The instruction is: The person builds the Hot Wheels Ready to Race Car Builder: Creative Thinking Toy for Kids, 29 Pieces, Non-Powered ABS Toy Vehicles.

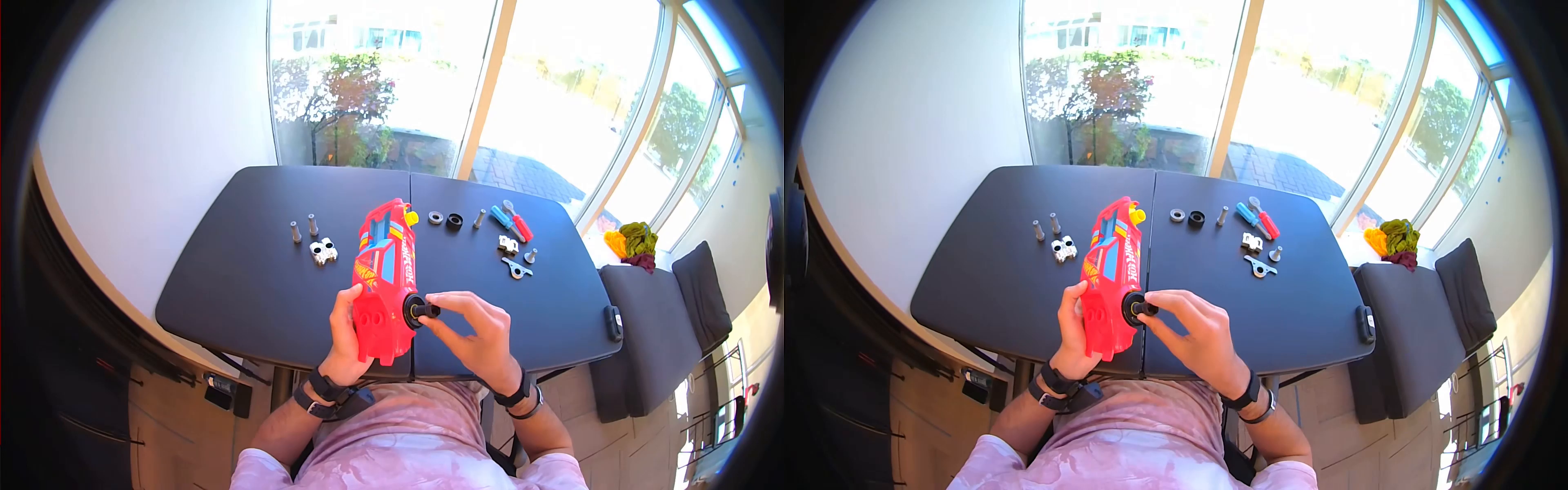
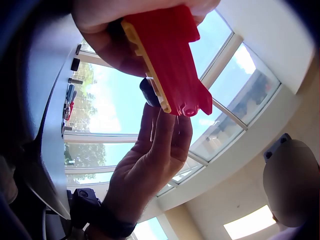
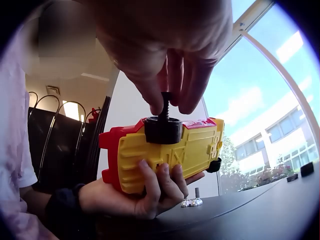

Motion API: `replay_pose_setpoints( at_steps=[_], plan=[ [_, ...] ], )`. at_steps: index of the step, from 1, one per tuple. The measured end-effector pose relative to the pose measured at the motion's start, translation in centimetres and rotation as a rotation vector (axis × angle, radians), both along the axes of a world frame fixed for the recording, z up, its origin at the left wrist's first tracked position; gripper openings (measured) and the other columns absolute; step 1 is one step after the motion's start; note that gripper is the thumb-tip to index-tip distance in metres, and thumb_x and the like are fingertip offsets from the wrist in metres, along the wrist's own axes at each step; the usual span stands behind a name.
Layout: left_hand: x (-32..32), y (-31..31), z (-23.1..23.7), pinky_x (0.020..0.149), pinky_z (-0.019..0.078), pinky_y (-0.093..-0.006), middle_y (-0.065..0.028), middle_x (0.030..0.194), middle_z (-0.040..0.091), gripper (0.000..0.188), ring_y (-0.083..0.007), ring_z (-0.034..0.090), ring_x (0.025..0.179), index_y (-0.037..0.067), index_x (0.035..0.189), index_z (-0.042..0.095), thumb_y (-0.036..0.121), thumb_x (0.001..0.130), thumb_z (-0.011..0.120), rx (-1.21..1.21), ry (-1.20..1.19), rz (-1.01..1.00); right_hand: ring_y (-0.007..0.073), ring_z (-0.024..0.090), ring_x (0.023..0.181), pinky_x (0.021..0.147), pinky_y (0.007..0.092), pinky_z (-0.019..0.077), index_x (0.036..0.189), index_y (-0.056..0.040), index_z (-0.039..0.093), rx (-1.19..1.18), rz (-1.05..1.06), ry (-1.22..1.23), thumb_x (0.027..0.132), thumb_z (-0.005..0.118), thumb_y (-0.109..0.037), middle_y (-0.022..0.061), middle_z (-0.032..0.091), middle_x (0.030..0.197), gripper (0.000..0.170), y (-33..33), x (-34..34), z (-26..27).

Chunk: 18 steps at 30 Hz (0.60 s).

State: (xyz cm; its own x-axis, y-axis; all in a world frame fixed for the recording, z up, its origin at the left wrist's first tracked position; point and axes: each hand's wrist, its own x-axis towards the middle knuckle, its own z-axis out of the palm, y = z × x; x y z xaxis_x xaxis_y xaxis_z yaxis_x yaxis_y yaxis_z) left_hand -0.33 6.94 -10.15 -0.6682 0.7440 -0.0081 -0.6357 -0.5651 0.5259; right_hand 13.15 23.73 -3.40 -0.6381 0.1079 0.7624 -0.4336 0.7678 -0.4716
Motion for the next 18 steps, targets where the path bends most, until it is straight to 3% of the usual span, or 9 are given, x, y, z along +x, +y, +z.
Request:
replay_pose_setpoints(
  at_steps=[3,6,12,18],
  plan=[
    [-0.1,-0.1,-0.1,0.097,0.066,-0.0454,-0.0179,0.136,0.074,0.074,-0.0279,0.079,0.116,-0.001,0.152,0.054,0.054,0.104,0.064,-0.003,-0.008,0.006,0.0304,0.08,0.105,0.092,0.039,0.0661,0.122,-0.0017,0.08,0.233,0.028,0.009,0.091,0.09,-0.005,0.0124,0.082,0.118,0.033,0.6,0.0,0.3],
    [0.1,-0.1,0.3,0.097,0.0663,-0.0458,-0.0185,0.136,0.074,0.075,-0.0282,0.079,0.116,-0.001,0.152,0.054,0.056,0.103,0.064,-0.034,0.01,0.032,0.0301,0.077,0.111,0.093,0.0402,0.0647,0.127,-0.002,0.08,0.252,-0.003,-0.055,0.093,0.088,-0.006,0.0104,0.08,0.12,0.035,0.6,0.4,0.6],
    [-0.1,0.0,0.0,0.095,0.067,-0.0482,-0.0197,0.135,0.074,0.076,-0.0296,0.079,0.115,-0.002,0.151,0.054,0.056,0.103,0.064,-0.053,0.03,0.034,0.0283,0.069,0.094,0.08,0.0426,0.0601,0.125,-0.0033,0.08,0.349,-0.032,-0.132,0.096,0.086,-0.009,0.0085,0.072,0.108,0.03,1.4,0.8,1.1],
    [0.1,-0.1,0.4,0.093,0.0677,-0.05,-0.0201,0.134,0.075,0.076,-0.03,0.079,0.113,-0.002,0.151,0.054,0.055,0.103,0.064,-0.05,0.029,0.035,0.0292,0.072,0.087,0.072,0.0443,0.0586,0.115,-0.0044,0.076,0.472,-0.178,-0.377,0.104,0.079,-0.019,0.0089,0.07,0.104,0.019,1.9,1.9,1.2]
  ],
)
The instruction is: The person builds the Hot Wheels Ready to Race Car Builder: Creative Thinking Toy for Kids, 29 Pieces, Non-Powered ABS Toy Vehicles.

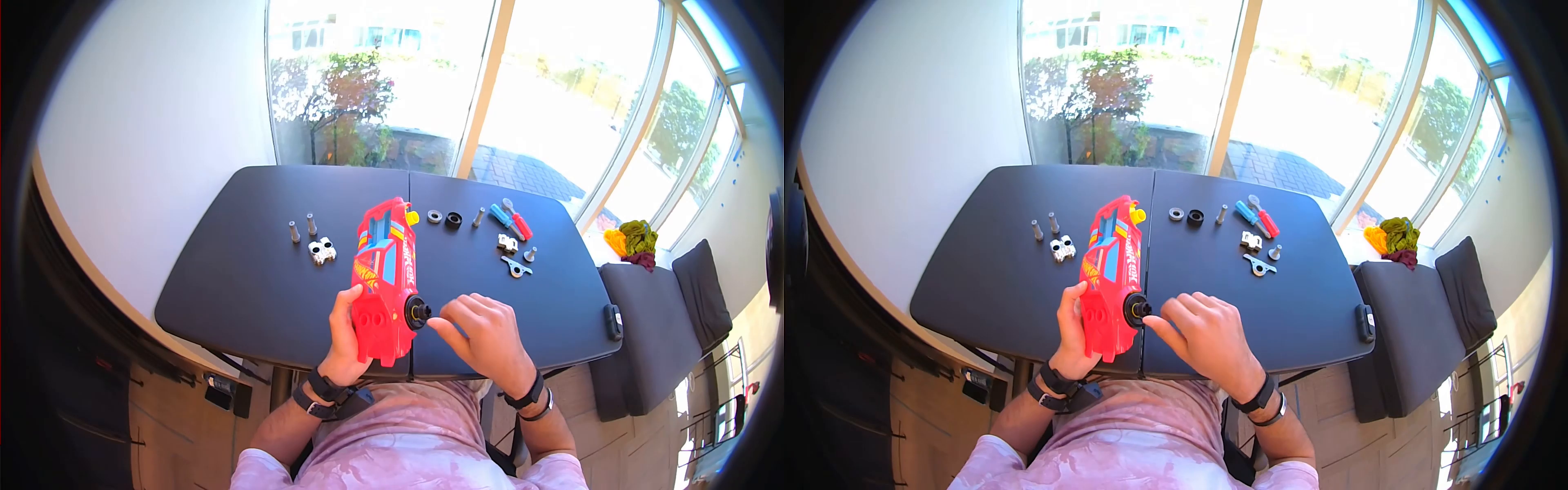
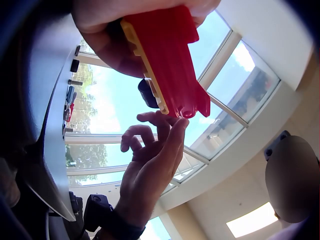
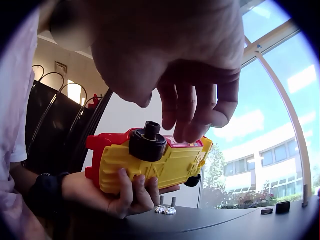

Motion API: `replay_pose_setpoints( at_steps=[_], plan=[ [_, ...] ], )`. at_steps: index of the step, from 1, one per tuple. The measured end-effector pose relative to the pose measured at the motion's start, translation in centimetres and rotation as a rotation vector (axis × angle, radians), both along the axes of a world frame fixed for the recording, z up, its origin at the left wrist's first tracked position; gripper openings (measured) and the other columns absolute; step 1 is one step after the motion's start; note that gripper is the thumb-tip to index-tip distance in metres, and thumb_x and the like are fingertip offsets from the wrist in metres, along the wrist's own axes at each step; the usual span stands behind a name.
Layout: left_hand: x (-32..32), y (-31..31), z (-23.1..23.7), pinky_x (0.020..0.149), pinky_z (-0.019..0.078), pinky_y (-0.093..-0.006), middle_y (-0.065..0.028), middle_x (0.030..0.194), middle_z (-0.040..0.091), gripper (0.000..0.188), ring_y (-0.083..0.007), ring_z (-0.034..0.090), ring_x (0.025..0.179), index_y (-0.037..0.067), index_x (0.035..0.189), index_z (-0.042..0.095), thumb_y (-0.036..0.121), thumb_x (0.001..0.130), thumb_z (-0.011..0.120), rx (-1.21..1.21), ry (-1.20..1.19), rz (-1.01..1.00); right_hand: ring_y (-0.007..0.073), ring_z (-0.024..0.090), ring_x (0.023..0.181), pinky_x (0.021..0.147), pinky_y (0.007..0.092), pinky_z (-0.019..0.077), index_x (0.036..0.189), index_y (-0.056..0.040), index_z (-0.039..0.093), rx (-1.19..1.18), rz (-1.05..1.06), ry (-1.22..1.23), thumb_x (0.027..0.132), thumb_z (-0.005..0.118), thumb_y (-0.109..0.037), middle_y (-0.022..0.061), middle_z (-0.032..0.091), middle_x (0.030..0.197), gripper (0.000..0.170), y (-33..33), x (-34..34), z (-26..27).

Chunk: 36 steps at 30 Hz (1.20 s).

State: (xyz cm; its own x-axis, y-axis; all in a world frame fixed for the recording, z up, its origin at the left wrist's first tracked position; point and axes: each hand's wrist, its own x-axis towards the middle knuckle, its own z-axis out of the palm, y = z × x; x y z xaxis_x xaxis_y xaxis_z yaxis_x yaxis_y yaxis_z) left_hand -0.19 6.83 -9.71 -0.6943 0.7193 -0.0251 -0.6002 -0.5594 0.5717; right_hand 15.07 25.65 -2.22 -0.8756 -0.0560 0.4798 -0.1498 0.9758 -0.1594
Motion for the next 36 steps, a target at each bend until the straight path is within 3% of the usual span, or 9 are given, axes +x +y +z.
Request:
replay_pose_setpoints(
  at_steps=[3,9,15,18,21,24,30,33,36],
  plan=[
    [0.0,0.1,-0.2,0.093,0.0675,-0.0492,-0.0199,0.134,0.075,0.075,-0.0295,0.079,0.113,-0.002,0.152,0.054,0.055,0.104,0.063,-0.001,0.005,0.012,0.0307,0.073,0.088,0.069,0.0461,0.0582,0.122,-0.0057,0.071,-0.194,0.073,0.151,0.106,0.074,-0.017,0.01,0.069,0.103,0.02,-1.9,-0.1,2.0],
    [-0.1,0.0,-0.4,0.095,0.0668,-0.0465,-0.0193,0.135,0.075,0.074,-0.0283,0.08,0.113,-0.001,0.152,0.054,0.055,0.104,0.063,0.005,0.009,0.006,0.0311,0.075,0.092,0.07,0.0452,0.0599,0.13,-0.0074,0.067,-0.018,-0.014,-0.028,0.1,0.07,-0.003,0.0083,0.071,0.108,0.03,-0.5,-0.3,0.7],
    [0.0,0.0,-0.1,0.096,0.0667,-0.046,-0.0189,0.134,0.075,0.074,-0.0286,0.08,0.113,-0.001,0.151,0.055,0.055,0.104,0.063,0.008,0.013,-0.011,0.032,0.075,0.097,0.073,0.0445,0.0621,0.128,-0.0086,0.067,-0.046,0.1,0.02,0.094,0.066,0.008,0.0075,0.07,0.115,0.039,0.0,-0.3,0.9],
    [-0.1,0.1,-0.1,0.096,0.0668,-0.0463,-0.0187,0.134,0.076,0.073,-0.0287,0.08,0.113,-0.001,0.151,0.055,0.055,0.104,0.063,0.009,0.009,-0.001,0.0321,0.075,0.1,0.075,0.0449,0.0622,0.127,-0.0086,0.068,-0.099,0.027,0.049,0.092,0.068,0.008,0.0069,0.07,0.114,0.039,-0.3,-0.5,1.4],
    [-0.1,0.1,-0.6,0.095,0.0669,-0.0464,-0.0185,0.133,0.076,0.073,-0.0288,0.08,0.112,-0.001,0.151,0.055,0.054,0.104,0.063,0.004,0.001,0.01,0.0334,0.075,0.101,0.076,0.0453,0.0621,0.131,-0.0089,0.068,-0.241,0.17,0.043,0.091,0.068,0.008,0.0077,0.07,0.115,0.043,-1.1,-0.1,2.3],
    [0.0,0.2,-0.3,0.094,0.0669,-0.0463,-0.0184,0.133,0.076,0.073,-0.0288,0.08,0.112,-0.001,0.151,0.055,0.054,0.104,0.063,-0.003,-0.004,0.017,0.0343,0.074,0.103,0.078,0.0456,0.062,0.136,-0.0089,0.068,-0.017,0.079,-0.044,0.092,0.067,0.008,0.0094,0.071,0.118,0.048,0.9,-0.2,0.5],
    [0.0,0.0,-0.3,0.098,0.065,-0.043,-0.0159,0.134,0.075,0.069,-0.0261,0.079,0.115,0.002,0.152,0.055,0.053,0.106,0.061,0.005,0.008,-0.004,0.0339,0.074,0.103,0.078,0.0453,0.0618,0.133,-0.0081,0.069,-0.267,0.228,0.0,0.092,0.07,0.005,0.0098,0.071,0.114,0.043,-0.8,-0.1,2.1],
    [-0.1,0.1,-0.3,0.096,0.0664,-0.046,-0.0193,0.136,0.075,0.074,-0.0284,0.079,0.115,-0.001,0.152,0.054,0.055,0.104,0.063,-0.003,0.006,0.001,0.0334,0.075,0.102,0.077,0.0457,0.0618,0.132,-0.0085,0.069,-0.064,0.098,-0.033,0.093,0.071,0.003,0.0093,0.071,0.113,0.041,0.3,-0.2,1.1],
    [0.0,0.0,-0.2,0.096,0.0662,-0.0462,-0.0192,0.136,0.074,0.075,-0.0284,0.079,0.115,-0.001,0.152,0.054,0.055,0.104,0.063,0.0,0.001,0.005,0.0314,0.076,0.1,0.075,0.0445,0.0621,0.129,-0.0086,0.069,-0.183,0.12,0.03,0.094,0.072,0.002,0.0081,0.071,0.11,0.037,-1.2,-0.2,2.6]
  ],
)
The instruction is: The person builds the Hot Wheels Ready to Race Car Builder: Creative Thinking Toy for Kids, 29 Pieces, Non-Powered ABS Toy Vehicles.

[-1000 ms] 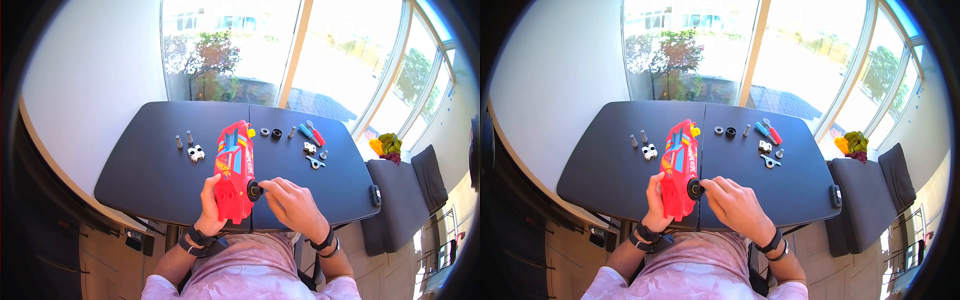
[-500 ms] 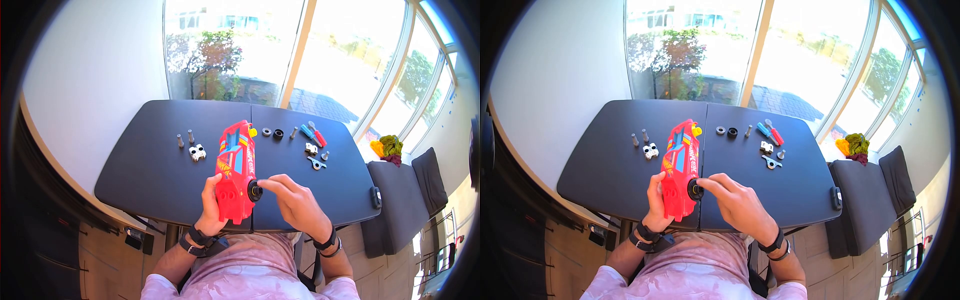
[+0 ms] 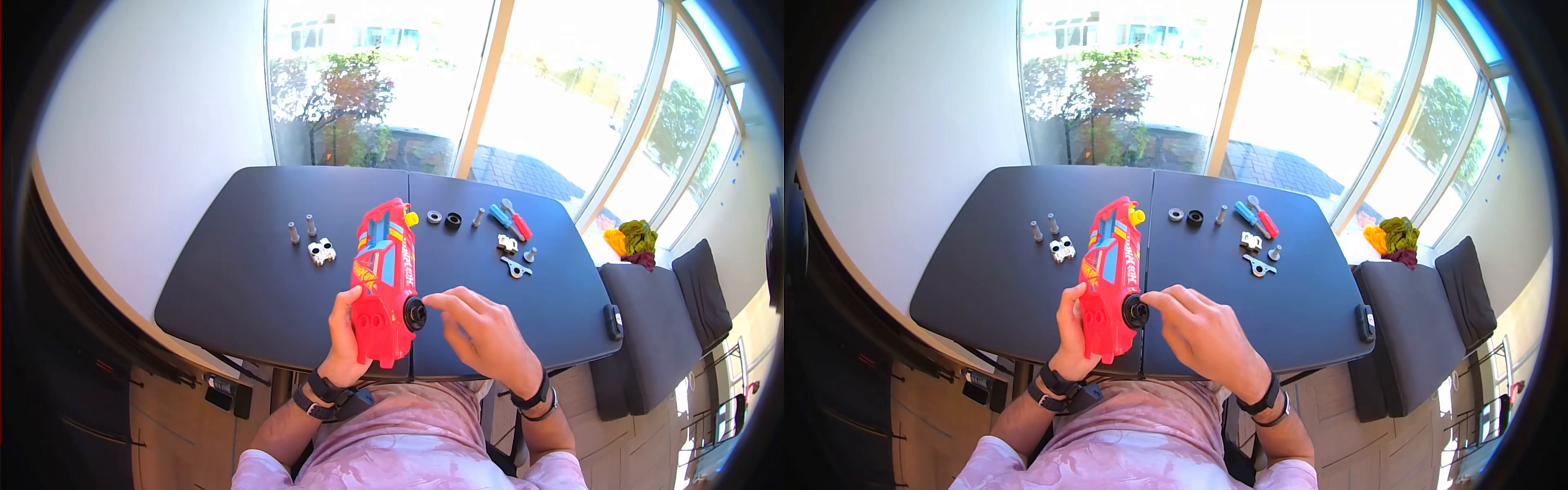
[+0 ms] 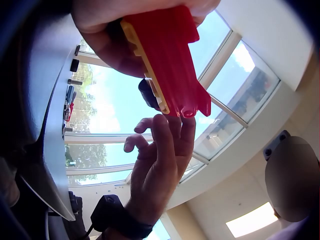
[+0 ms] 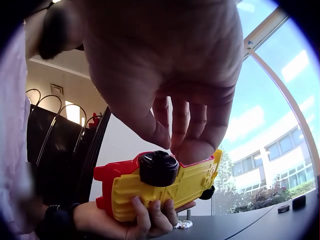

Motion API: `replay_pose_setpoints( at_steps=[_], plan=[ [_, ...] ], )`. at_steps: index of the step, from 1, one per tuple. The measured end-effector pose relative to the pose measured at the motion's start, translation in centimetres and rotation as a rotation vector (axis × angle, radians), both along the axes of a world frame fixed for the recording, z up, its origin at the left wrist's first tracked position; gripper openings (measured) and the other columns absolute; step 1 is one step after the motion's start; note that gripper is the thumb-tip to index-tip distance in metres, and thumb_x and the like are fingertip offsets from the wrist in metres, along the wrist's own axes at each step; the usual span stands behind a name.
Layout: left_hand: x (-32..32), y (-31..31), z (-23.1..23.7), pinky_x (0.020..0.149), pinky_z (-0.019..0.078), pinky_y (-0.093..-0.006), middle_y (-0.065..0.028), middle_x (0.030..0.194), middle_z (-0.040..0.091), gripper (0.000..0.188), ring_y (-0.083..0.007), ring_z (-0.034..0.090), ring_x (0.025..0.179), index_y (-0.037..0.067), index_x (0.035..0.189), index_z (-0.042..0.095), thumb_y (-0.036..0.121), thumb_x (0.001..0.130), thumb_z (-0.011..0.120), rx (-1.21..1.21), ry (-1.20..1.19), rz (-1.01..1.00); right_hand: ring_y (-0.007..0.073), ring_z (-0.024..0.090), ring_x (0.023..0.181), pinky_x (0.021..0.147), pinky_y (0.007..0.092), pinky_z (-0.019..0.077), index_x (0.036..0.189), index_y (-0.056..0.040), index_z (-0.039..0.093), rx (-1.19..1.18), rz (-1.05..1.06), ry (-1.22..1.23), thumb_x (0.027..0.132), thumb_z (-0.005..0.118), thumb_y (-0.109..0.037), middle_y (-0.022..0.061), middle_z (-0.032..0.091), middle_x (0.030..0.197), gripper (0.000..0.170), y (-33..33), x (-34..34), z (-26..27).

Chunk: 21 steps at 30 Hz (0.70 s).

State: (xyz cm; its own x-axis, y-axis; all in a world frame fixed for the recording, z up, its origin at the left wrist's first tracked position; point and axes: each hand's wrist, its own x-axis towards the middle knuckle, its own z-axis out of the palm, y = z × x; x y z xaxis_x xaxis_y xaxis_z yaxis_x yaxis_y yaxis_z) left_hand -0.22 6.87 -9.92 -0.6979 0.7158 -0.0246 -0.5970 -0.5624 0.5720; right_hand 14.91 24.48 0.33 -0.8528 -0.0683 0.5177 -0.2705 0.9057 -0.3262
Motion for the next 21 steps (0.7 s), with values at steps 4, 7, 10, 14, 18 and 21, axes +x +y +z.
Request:
replay_pose_setpoints(
  at_steps=[4,7,10,14,18,21],
  plan=[
    [-0.1,0.1,-0.1,0.095,0.0665,-0.0464,-0.0188,0.135,0.075,0.075,-0.0285,0.079,0.115,-0.001,0.152,0.054,0.055,0.104,0.064,0.007,-0.003,-0.007,0.0282,0.076,0.099,0.071,0.042,0.0623,0.124,-0.0089,0.068,0.069,0.042,0.023,0.095,0.074,-0.001,0.0061,0.069,0.107,0.03,-0.2,-0.6,-0.8],
    [-0.2,-0.1,-0.3,0.095,0.0668,-0.0465,-0.0186,0.134,0.075,0.075,-0.0285,0.079,0.114,-0.001,0.152,0.054,0.055,0.103,0.064,0.006,0.001,-0.021,0.0269,0.075,0.098,0.07,0.041,0.0625,0.121,-0.0084,0.067,0.099,0.024,0.012,0.098,0.076,-0.006,0.0054,0.069,0.108,0.025,-0.1,-1.1,-1.1],
    [-0.1,-0.1,-0.2,0.094,0.067,-0.0466,-0.0185,0.134,0.075,0.074,-0.0283,0.079,0.113,-0.001,0.151,0.055,0.055,0.103,0.064,0.0,-0.008,-0.016,0.0263,0.075,0.097,0.07,0.0411,0.0625,0.121,-0.0073,0.066,0.126,-0.002,0.02,0.101,0.077,-0.011,0.0054,0.068,0.108,0.023,-0.5,-1.1,-0.8],
    [-0.1,0.0,-0.1,0.094,0.0673,-0.0471,-0.0185,0.133,0.075,0.073,-0.0282,0.079,0.113,-0.001,0.15,0.056,0.055,0.103,0.064,-0.01,-0.003,-0.005,0.0257,0.074,0.097,0.069,0.0413,0.0617,0.12,-0.0058,0.065,0.17,-0.023,-0.007,0.103,0.076,-0.016,0.0057,0.068,0.107,0.023,-0.8,-1.0,-0.7],
    [0.1,0.0,-0.1,0.094,0.0675,-0.0475,-0.0185,0.133,0.076,0.073,-0.0286,0.08,0.113,-0.001,0.15,0.056,0.055,0.103,0.064,-0.018,-0.013,-0.004,0.0271,0.074,0.095,0.068,0.041,0.0607,0.121,-0.0065,0.064,0.195,-0.032,-0.011,0.103,0.077,-0.019,0.0069,0.067,0.105,0.025,-0.9,-1.0,-0.7],
    [0.2,0.0,-0.1,0.094,0.0676,-0.0475,-0.0185,0.133,0.076,0.073,-0.0288,0.08,0.113,-0.001,0.15,0.056,0.055,0.104,0.064,-0.011,-0.022,-0.013,0.0313,0.075,0.09,0.07,0.042,0.0602,0.119,-0.0057,0.066,0.101,-0.033,-0.045,0.105,0.076,-0.02,0.0103,0.069,0.103,0.022,-0.7,-1.0,-0.6]
  ],
)
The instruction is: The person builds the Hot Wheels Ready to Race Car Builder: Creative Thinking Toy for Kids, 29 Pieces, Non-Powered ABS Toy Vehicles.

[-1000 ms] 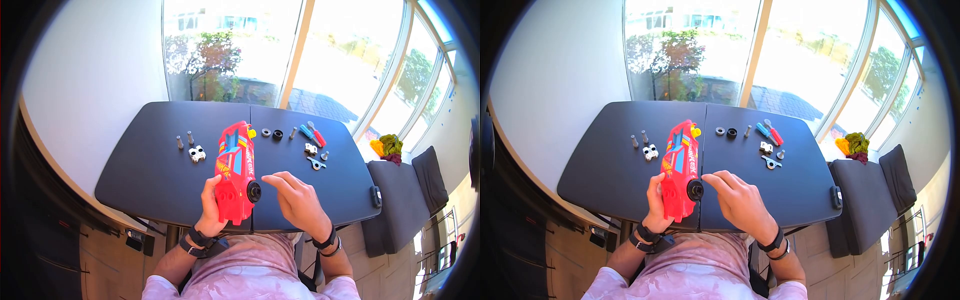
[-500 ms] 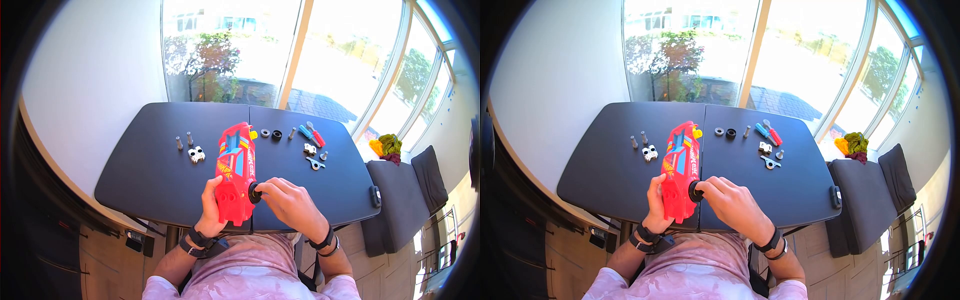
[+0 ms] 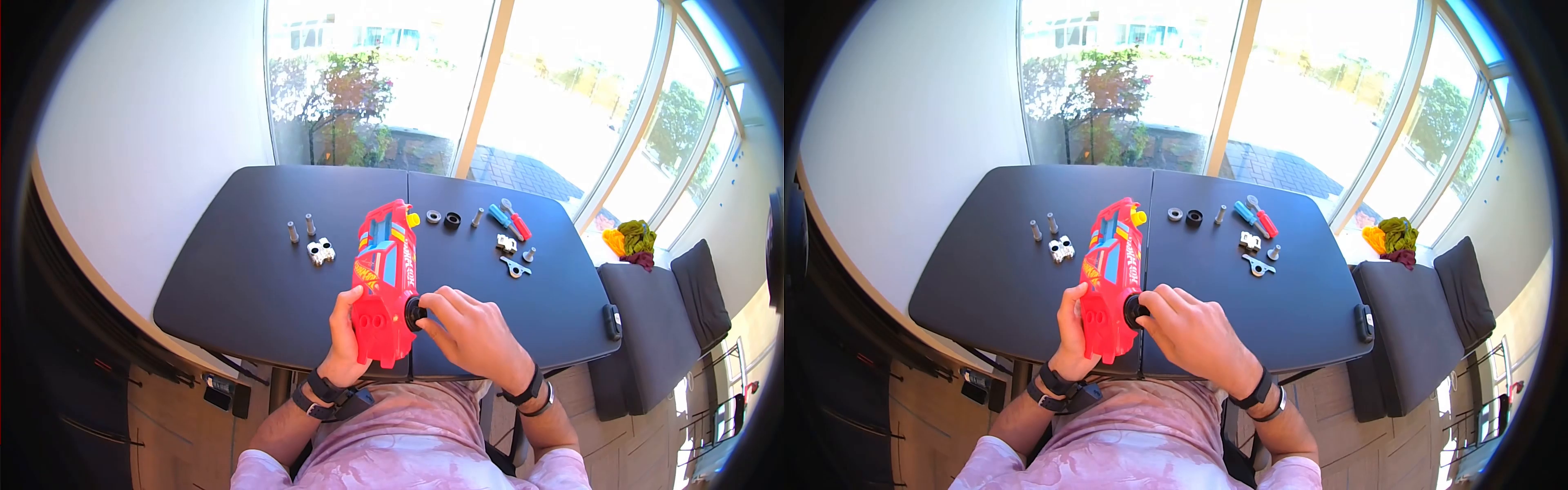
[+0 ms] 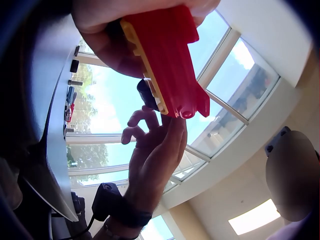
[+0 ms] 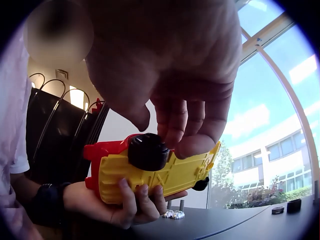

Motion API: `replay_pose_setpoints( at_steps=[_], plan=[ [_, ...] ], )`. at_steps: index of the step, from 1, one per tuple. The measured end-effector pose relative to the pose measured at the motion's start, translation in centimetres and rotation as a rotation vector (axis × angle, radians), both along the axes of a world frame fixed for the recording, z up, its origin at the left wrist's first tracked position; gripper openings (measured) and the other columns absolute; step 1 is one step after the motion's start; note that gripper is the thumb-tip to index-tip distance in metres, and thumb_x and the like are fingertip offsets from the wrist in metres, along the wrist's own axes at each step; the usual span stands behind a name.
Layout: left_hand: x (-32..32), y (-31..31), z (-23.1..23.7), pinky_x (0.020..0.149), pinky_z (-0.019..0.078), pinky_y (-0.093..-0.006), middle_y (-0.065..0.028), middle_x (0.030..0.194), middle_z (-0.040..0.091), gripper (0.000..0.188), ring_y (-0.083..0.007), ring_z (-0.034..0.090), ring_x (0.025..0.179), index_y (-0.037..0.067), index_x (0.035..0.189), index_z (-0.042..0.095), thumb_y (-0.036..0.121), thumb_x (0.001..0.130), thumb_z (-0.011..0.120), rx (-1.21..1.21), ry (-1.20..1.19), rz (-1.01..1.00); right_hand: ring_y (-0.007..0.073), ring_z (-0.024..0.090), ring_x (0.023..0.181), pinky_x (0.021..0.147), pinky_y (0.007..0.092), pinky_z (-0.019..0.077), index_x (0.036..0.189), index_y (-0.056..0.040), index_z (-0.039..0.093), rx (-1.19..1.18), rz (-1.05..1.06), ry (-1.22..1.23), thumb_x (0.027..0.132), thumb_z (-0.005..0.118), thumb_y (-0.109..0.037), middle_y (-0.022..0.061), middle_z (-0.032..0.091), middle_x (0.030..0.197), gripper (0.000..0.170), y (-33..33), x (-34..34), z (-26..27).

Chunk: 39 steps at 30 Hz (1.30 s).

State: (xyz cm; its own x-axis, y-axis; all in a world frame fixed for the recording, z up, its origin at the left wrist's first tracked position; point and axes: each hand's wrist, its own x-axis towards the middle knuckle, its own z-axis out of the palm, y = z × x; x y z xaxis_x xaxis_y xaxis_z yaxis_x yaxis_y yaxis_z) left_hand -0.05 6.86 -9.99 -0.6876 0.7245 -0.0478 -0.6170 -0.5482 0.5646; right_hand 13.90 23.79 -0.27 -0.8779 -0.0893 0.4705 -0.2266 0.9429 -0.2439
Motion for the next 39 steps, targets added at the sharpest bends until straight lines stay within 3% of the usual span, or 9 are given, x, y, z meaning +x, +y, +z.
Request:
replay_pose_setpoints(
  at_steps=[3,7,13,19,23,29,32,36,39],
  plan=[
    [-0.1,0.0,-0.1,0.094,0.0675,-0.0472,-0.0183,0.133,0.076,0.072,-0.0287,0.079,0.113,-0.001,0.15,0.056,0.054,0.104,0.064,0.011,0.008,0.007,0.0372,0.075,0.087,0.074,0.0446,0.0599,0.117,-0.0041,0.07,-0.18,0.172,0.023,0.108,0.073,-0.019,0.0145,0.073,0.101,0.018,2.6,-1.2,0.8],
    [0.0,0.1,-0.3,0.096,0.0665,-0.0468,-0.0179,0.135,0.075,0.072,-0.0285,0.079,0.115,0.0,0.151,0.055,0.052,0.104,0.064,0.018,0.004,0.011,0.0429,0.075,0.092,0.08,0.0481,0.0592,0.118,-0.0015,0.072,-0.269,-0.019,0.033,0.11,0.069,-0.017,0.0187,0.075,0.101,0.018,5.4,-3.7,4.1],
    [-0.1,0.1,-0.1,0.099,0.0649,-0.0462,-0.0176,0.137,0.074,0.071,-0.0283,0.078,0.118,0.0,0.152,0.054,0.051,0.104,0.066,0.027,-0.007,0.013,0.0432,0.075,0.115,0.094,0.0546,0.0595,0.138,-0.0049,0.07,0.028,-0.236,0.019,0.11,0.064,-0.021,0.0209,0.072,0.134,0.033,15.8,-12.6,-1.7],
    [-0.6,0.1,-0.7,0.099,0.0648,-0.0462,-0.0179,0.136,0.074,0.072,-0.0284,0.077,0.118,-0.001,0.152,0.054,0.052,0.104,0.066,0.011,-0.019,-0.001,0.0485,0.073,0.121,0.101,0.0575,0.0604,0.145,-0.009,0.067,0.173,-0.488,-0.364,0.106,0.067,-0.026,0.0194,0.064,0.146,0.043,19.6,-16.5,-7.3],
    [-0.4,0.2,-0.2,0.099,0.065,-0.0463,-0.0181,0.137,0.074,0.072,-0.0284,0.078,0.118,-0.001,0.152,0.054,0.052,0.104,0.065,0.006,-0.004,0.005,0.0432,0.075,0.116,0.097,0.0551,0.0615,0.124,-0.0087,0.075,0.167,-0.483,-0.241,0.101,0.075,-0.023,0.0175,0.071,0.13,0.028,19.1,-15.8,-7.5],
    [-0.5,0.2,-0.2,0.099,0.0653,-0.0465,-0.0181,0.136,0.074,0.073,-0.0284,0.078,0.117,-0.001,0.152,0.054,0.052,0.104,0.064,-0.002,-0.001,-0.005,0.0392,0.077,0.104,0.091,0.0506,0.0606,0.099,-0.0037,0.079,0.067,-0.243,-0.197,0.094,0.083,-0.02,0.0146,0.078,0.101,0.018,19.2,-14.9,-6.3],
    [-0.5,0.2,-0.3,0.099,0.0653,-0.0463,-0.018,0.137,0.074,0.073,-0.0284,0.078,0.117,-0.001,0.152,0.054,0.052,0.104,0.065,-0.004,-0.002,0.011,0.0309,0.076,0.091,0.086,0.0447,0.0607,0.105,-0.0038,0.08,-0.058,-0.098,-0.153,0.095,0.084,-0.015,0.0129,0.079,0.105,0.015,18.6,-14.8,-4.6],
    [-0.4,0.3,-0.4,0.099,0.065,-0.0457,-0.0178,0.137,0.074,0.072,-0.0282,0.078,0.117,-0.001,0.152,0.054,0.051,0.104,0.064,0.021,0.003,0.01,0.0154,0.076,0.092,0.074,0.0305,0.0621,0.105,-0.0015,0.081,-0.427,-0.002,0.021,0.099,0.085,-0.011,0.0094,0.08,0.121,0.012,14.1,-12.9,-0.3],
    [-0.4,0.4,-0.2,0.1,0.0649,-0.0455,-0.0176,0.137,0.074,0.071,-0.0281,0.078,0.117,-0.001,0.152,0.054,0.051,0.104,0.064,0.02,0.008,0.023,0.0163,0.077,0.087,0.073,0.0308,0.061,0.107,-0.0006,0.082,-0.637,0.135,0.029,0.096,0.086,-0.013,0.0108,0.08,0.114,0.017,11.4,-11.8,1.3]
  ],
)
